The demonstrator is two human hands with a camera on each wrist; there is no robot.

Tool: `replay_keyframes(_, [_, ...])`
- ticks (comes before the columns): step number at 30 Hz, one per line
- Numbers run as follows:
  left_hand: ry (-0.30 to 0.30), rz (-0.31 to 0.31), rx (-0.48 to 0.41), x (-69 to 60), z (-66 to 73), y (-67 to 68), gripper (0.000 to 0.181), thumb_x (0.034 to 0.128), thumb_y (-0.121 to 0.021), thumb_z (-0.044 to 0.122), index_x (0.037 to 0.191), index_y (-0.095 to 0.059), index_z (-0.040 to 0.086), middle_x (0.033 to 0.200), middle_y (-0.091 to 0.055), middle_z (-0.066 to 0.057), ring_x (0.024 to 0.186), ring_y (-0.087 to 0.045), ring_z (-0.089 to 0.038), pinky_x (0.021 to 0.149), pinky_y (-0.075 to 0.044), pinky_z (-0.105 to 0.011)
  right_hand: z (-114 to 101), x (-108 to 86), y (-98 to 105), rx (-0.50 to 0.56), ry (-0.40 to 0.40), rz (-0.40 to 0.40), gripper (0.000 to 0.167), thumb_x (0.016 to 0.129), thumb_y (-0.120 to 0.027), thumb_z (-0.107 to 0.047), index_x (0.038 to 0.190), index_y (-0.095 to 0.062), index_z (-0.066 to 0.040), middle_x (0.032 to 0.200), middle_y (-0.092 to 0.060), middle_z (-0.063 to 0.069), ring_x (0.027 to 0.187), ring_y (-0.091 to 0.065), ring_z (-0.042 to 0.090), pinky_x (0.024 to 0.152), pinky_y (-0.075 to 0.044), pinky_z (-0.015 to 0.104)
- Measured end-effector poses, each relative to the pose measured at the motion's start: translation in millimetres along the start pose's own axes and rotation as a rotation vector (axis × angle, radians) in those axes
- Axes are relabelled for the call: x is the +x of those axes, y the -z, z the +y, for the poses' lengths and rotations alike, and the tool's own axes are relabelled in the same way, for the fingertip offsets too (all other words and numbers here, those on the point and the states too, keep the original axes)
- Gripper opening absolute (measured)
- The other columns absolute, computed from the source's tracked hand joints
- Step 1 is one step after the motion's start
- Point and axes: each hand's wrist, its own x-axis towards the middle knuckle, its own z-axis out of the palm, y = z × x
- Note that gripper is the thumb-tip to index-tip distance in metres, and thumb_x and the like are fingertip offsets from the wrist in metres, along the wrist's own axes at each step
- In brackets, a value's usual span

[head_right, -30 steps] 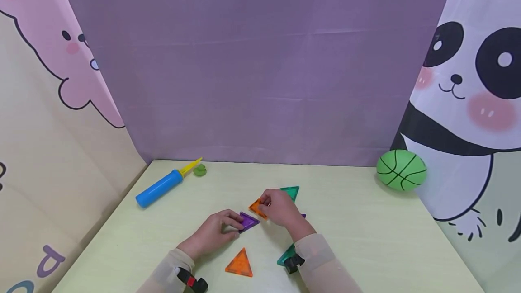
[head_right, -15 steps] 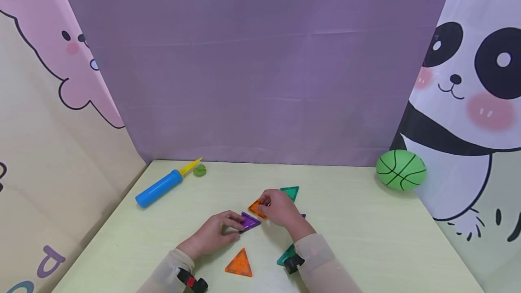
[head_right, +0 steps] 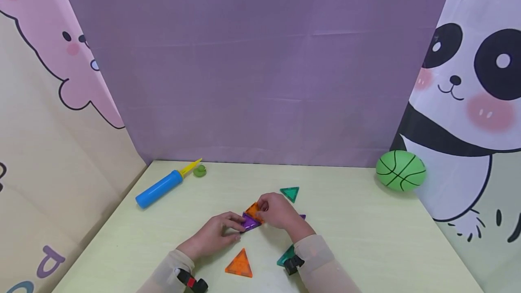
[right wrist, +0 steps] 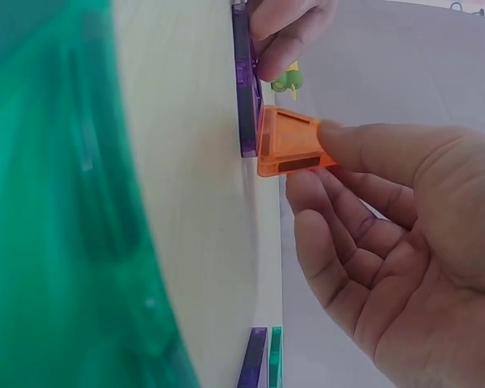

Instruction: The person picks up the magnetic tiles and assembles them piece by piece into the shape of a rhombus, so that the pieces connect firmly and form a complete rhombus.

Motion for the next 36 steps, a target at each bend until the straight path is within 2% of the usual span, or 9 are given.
replay_keyframes(9, [-0.023, -0.006, 0.005, -0.2, -1.3, -0.5, 0.021, 0.0974, -0.077, 0.017, 0.118, -0.081, 0.020, 0.136, -0.062, 0.014, 0.133, -0.055, -0.019, 0.115, -0.043, -0.049, 3.0, -0.1, 0.0, -0.006, -0.002, -0.084, 0.017, 0.087, -0.087, -0.011, 0.097, -0.074, -0.013, 0.085, -0.066, -0.002, 0.075, -0.059, 0.020, 0.069, -0.057, 0.032])
replay_keyframes(13, [-0.010, -0.011, 0.000, 0.4, -2.3, -0.3, 0.021, 0.0979, -0.077, 0.018, 0.118, -0.081, 0.021, 0.136, -0.061, 0.015, 0.134, -0.055, -0.018, 0.115, -0.042, -0.049, 5.4, 0.0, -0.5, -0.010, -0.009, -0.107, 0.018, 0.085, -0.089, -0.010, 0.094, -0.074, -0.013, 0.085, -0.066, -0.002, 0.076, -0.059, 0.021, 0.069, -0.057, 0.032])
replay_keyframes(20, [0.000, -0.012, -0.010, 0.5, -2.6, -0.6, 0.021, 0.0980, -0.077, 0.018, 0.118, -0.081, 0.023, 0.137, -0.061, 0.015, 0.134, -0.054, -0.018, 0.115, -0.042, -0.049, 6.5, 0.3, -2.5, -0.033, -0.031, -0.109, 0.022, 0.081, -0.091, -0.008, 0.088, -0.071, -0.015, 0.080, -0.063, -0.001, 0.075, -0.057, 0.020, 0.069, -0.054, 0.032])
replay_keyframes(28, [-0.020, 0.003, -0.002, -2.1, -4.4, -1.3, 0.022, 0.0976, -0.077, 0.018, 0.118, -0.081, 0.025, 0.136, -0.062, 0.015, 0.132, -0.056, -0.017, 0.115, -0.043, -0.049, 6.9, -1.1, -2.8, -0.062, -0.055, -0.107, 0.023, 0.081, -0.090, -0.007, 0.083, -0.068, -0.015, 0.078, -0.062, 0.000, 0.073, -0.056, 0.020, 0.068, -0.052, 0.032])
replay_keyframes(36, [0.019, 0.036, -0.064, -7.4, 0.2, 4.6, 0.036, 0.0979, -0.077, 0.017, 0.134, -0.070, 0.021, 0.131, -0.066, 0.011, 0.125, -0.060, -0.015, 0.112, -0.047, -0.042, 10.9, -0.2, -1.5, -0.076, -0.084, -0.089, 0.024, 0.080, -0.091, -0.007, 0.084, -0.069, -0.015, 0.081, -0.062, 0.000, 0.075, -0.057, 0.021, 0.070, -0.054, 0.034])
